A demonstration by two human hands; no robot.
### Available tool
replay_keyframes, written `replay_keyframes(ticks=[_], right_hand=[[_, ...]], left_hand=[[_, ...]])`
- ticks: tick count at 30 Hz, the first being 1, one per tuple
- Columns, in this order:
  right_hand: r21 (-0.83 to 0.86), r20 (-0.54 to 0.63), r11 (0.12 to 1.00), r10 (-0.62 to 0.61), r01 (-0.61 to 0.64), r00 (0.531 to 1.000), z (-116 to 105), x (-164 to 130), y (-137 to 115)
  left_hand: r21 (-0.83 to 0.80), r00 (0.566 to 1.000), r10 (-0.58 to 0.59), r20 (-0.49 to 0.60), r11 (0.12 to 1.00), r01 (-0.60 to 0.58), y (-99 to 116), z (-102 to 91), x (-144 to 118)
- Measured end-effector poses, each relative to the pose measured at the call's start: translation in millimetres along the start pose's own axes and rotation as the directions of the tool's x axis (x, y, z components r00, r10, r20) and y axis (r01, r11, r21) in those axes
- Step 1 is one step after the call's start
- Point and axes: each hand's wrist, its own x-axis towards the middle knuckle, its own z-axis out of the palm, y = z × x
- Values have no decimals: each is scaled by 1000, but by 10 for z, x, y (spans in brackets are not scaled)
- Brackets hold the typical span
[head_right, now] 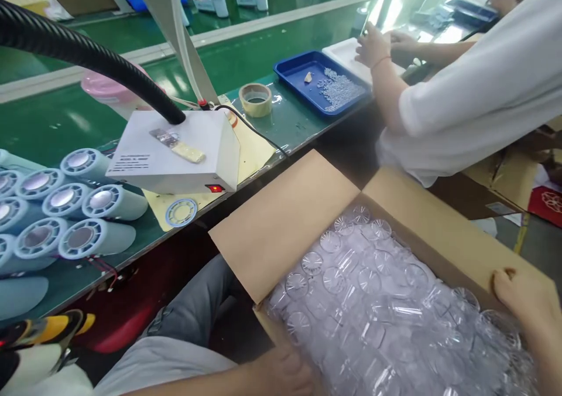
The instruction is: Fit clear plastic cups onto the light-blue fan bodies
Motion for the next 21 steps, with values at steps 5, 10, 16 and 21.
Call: replay_keyframes(ticks=[5,10,16,21], right_hand=[[4,-38,988,-154,154,987,382,-440,-1272],[124,108,926,-370,357,923,977,-752,-2121],[164,-19,951,-262,261,965,1226,-738,-2081],[111,-48,980,-162,167,986,1300,-771,-2054]], left_hand=[[29,997,69,-30,997,-68,-105,83,-8],[-60,986,104,133,993,-97,-171,-195,58],[-260,992,-67,111,961,94,34,-443,-557],[-508,857,-491,157,704,496,229,-560,-1545]])
